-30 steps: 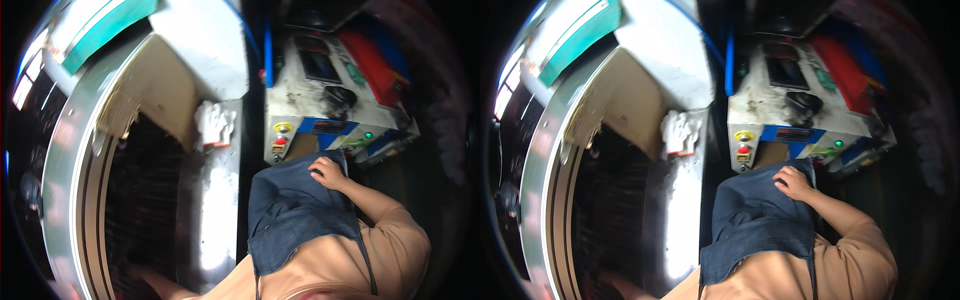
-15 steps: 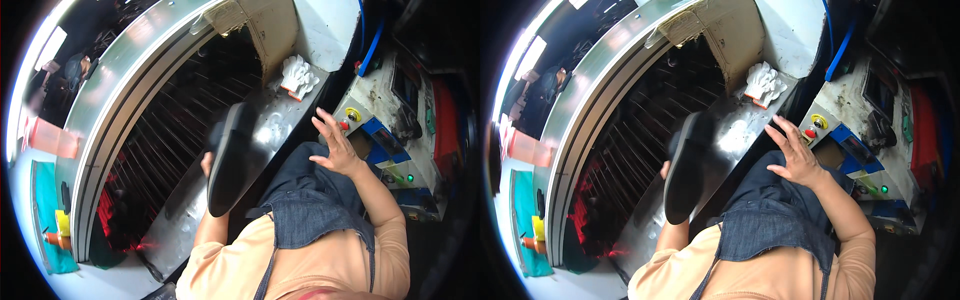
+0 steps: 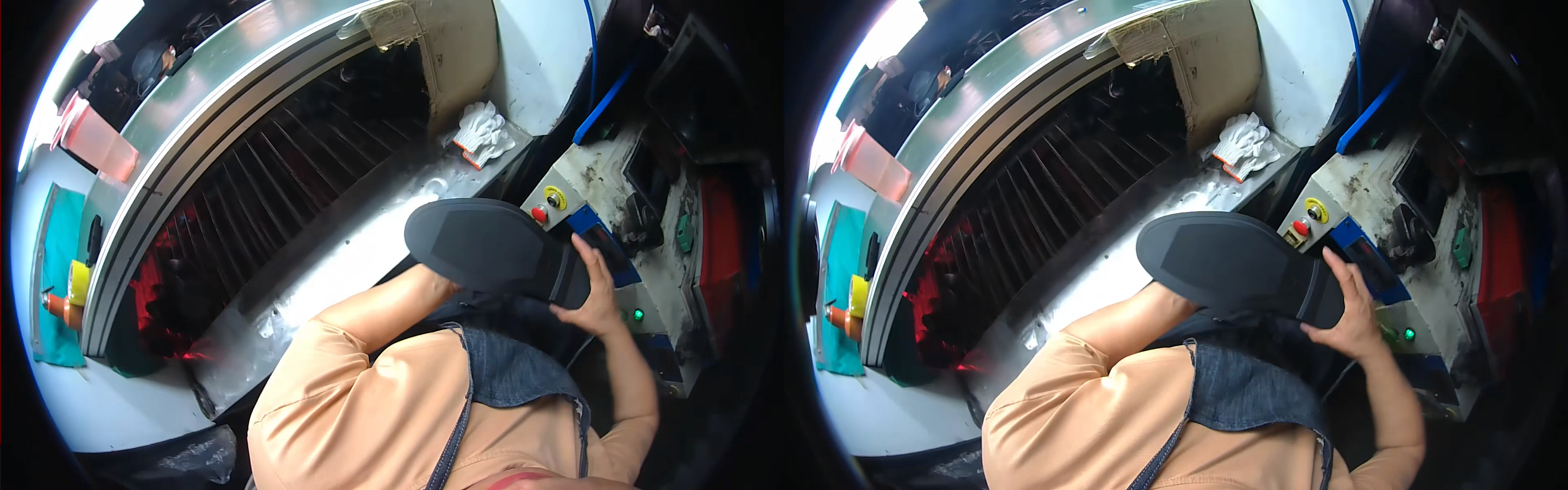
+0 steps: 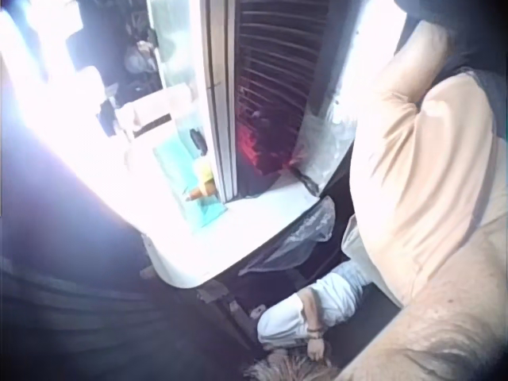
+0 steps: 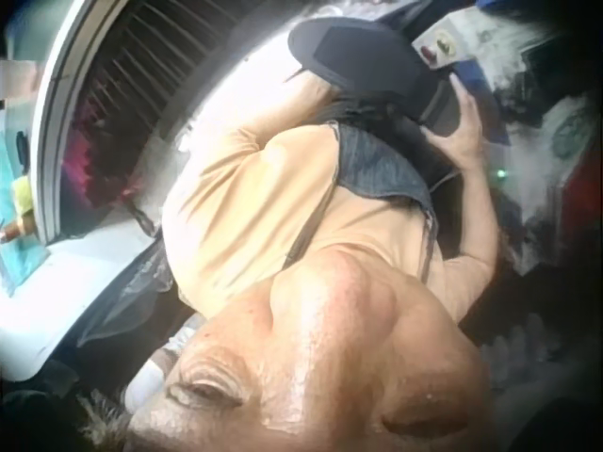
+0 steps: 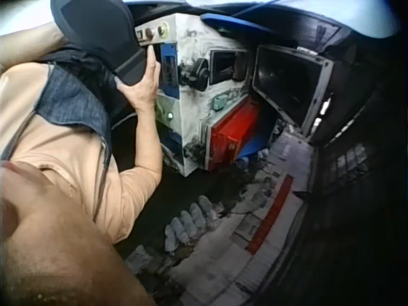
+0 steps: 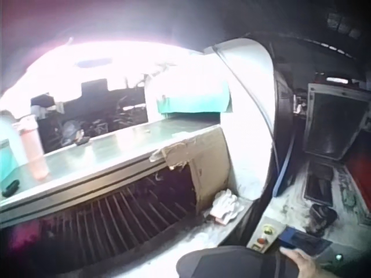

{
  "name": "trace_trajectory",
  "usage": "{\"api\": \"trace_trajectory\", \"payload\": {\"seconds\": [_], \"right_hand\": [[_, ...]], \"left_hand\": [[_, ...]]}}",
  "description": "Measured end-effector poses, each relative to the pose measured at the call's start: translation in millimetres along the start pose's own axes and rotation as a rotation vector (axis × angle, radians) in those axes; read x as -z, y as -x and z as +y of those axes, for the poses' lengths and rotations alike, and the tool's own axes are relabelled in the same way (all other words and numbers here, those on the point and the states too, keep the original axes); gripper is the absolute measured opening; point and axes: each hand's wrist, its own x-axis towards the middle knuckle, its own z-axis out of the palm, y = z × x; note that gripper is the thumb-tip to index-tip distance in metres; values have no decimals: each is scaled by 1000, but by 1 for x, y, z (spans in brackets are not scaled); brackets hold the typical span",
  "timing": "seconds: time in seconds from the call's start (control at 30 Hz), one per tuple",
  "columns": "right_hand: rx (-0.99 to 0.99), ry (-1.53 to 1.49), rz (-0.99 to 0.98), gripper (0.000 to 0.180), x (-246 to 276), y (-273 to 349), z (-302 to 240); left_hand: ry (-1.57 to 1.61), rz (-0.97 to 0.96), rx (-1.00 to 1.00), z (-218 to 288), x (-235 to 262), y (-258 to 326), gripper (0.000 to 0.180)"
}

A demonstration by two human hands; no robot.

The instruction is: The person repeatedly picks up black shoes from a metal rack and places them into a machine. They handle the shoes one by one, moving them from the rack to the machine's input area and then back to the rack in a repetitive cycle.

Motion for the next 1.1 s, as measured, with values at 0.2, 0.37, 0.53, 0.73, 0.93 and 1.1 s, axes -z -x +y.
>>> {"api": "trace_trajectory", "payload": {"seconds": [0.2,0.37,0.53,0.73,0.93,1.1], "right_hand": [[-423,-830,40,92,-39,74,19],[-265,-768,141,98,-38,104,31],[-386,-1301,638,77,-25,160,77],[-162,-1560,755,46,62,133,58],[-549,-828,868,43,162,49,79],[-670,-469,826,47,197,-20,122]], "left_hand": [[240,49,-57,-43,-19,-29,71],[-11,79,210,-28,-71,-66,81],[-273,-238,146,-16,-146,-80,74],[-1456,-374,-417,-4,-57,-120,36],[-2097,179,-605,10,142,-146,31],[-2123,245,-577,6,136,-140,29]]}}
